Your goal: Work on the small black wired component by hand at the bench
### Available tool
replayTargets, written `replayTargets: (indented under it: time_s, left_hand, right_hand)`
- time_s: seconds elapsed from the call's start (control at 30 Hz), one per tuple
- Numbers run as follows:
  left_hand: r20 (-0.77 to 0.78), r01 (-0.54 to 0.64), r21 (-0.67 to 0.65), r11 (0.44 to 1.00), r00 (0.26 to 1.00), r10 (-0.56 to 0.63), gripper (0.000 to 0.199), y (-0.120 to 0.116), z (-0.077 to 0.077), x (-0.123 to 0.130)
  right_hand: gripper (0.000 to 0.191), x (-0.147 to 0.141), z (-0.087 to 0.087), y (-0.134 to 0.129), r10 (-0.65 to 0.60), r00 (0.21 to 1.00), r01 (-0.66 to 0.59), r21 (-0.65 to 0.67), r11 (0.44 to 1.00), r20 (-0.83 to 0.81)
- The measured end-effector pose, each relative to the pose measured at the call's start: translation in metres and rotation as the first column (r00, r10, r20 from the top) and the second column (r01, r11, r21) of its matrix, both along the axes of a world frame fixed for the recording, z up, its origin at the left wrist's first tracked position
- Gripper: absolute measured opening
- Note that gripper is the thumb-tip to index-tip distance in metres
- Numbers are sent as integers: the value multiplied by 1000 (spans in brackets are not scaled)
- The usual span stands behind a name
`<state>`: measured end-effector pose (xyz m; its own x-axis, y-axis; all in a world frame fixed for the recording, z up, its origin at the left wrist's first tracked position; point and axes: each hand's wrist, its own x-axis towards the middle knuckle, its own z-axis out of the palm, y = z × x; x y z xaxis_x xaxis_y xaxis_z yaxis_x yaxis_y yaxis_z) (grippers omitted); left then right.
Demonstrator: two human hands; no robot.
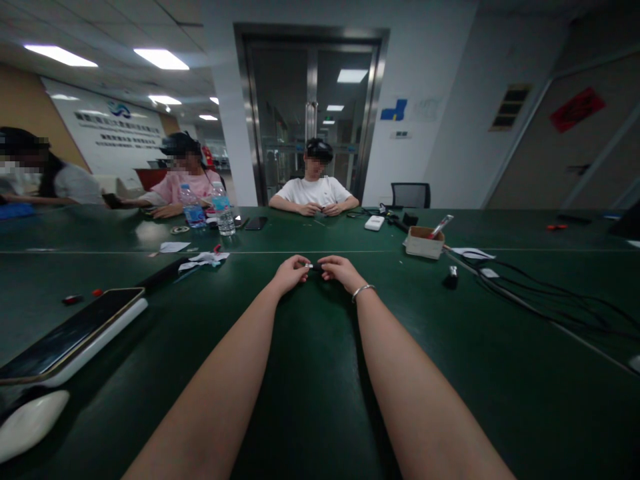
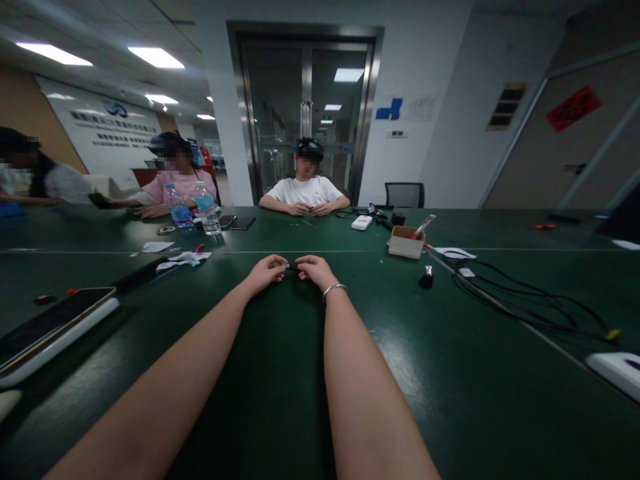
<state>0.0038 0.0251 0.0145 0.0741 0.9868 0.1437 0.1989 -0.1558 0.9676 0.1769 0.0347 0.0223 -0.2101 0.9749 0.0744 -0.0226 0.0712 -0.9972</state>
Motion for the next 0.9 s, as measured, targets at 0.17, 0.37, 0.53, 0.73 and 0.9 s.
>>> replayTargets:
  time_s: [0.17,0.37,0.53,0.73,0.9]
  left_hand:
    - [13,-11,-4,1000,1000,11,13,-1,1,2]
    - [23,-38,35,999,999,38,15,-2,-1,2]
    - [15,-4,44,999,1000,4,13,-1,-2,1]
    - [36,-34,-24,999,999,35,7,1,-1,3]
    - [31,-62,-35,997,998,63,10,2,-1,3]
  right_hand:
    - [17,0,0,0,-10,1000,10,-1,1000,4]
    - [16,0,0,-1,-8,1000,8,3,1000,2]
    - [16,0,1,-1,-10,1000,10,-2,1000,10]
    - [17,0,1,-1,-2,1000,2,11,1000,18]
    - [18,0,0,0,-3,1000,3,19,1000,31]
